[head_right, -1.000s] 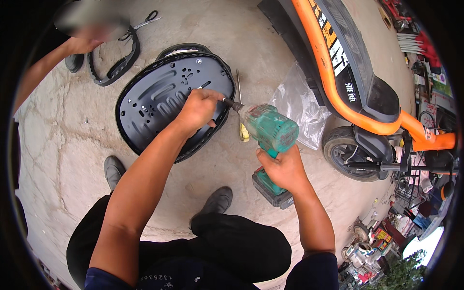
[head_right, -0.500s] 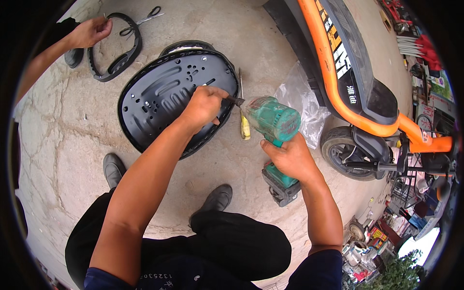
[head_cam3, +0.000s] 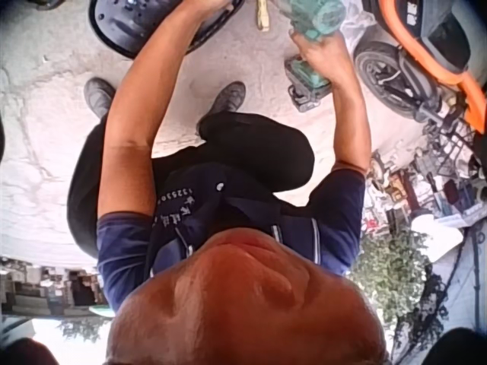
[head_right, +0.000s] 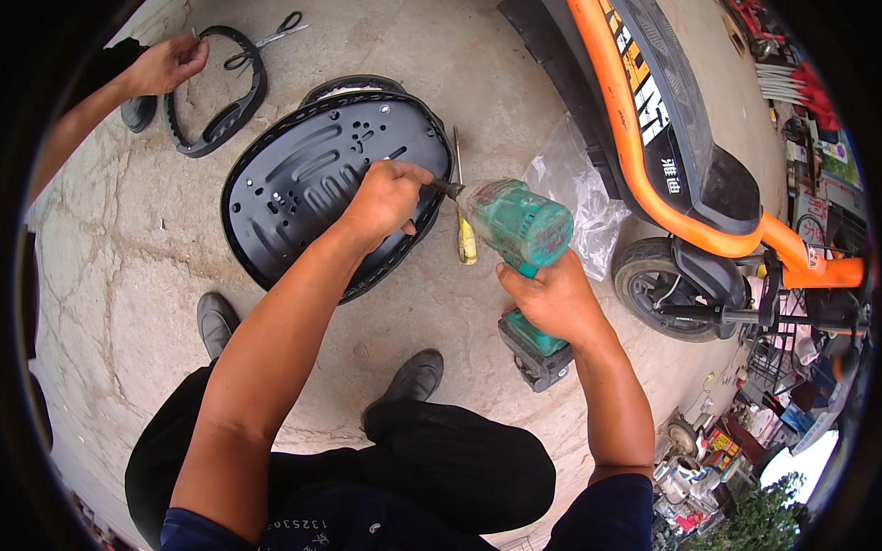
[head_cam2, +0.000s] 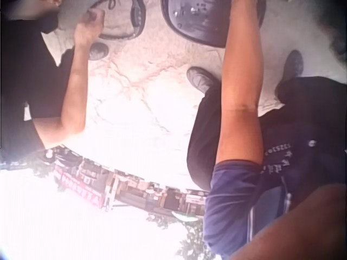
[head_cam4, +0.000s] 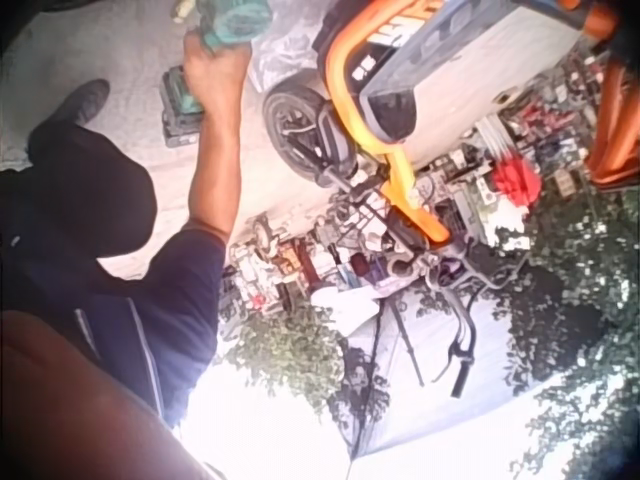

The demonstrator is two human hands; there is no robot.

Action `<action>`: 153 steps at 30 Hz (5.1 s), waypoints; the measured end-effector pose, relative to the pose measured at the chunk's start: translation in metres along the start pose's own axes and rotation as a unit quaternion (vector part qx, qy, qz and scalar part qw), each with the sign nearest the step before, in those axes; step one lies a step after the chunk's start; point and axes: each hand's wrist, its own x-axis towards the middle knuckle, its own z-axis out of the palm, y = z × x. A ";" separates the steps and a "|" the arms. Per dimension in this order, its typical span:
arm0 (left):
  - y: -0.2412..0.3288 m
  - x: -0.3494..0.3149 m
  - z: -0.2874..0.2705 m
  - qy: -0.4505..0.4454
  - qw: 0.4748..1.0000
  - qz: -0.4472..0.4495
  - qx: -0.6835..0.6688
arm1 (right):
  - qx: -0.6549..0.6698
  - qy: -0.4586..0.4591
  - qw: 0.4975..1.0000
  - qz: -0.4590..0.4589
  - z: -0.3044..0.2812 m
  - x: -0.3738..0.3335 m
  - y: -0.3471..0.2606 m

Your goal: The person uses a cordless drill to remove screws from a black plastic scooter seat base, then separates the base from the seat cushion. They hand-tighten screws and washers into the base and attach it to the scooter frame with assistance from another person.

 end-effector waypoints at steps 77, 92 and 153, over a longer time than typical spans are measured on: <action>-0.023 -0.012 0.032 0.209 0.888 0.271 0.308 | -0.206 0.164 0.924 -0.278 0.053 0.122 0.038; -0.020 -0.010 0.031 0.205 0.901 0.254 0.287 | 0.067 0.189 0.935 -0.294 0.045 0.129 0.050; 0.004 -0.068 0.009 0.241 0.830 0.360 0.352 | 0.248 0.005 0.964 -0.094 0.108 0.080 0.019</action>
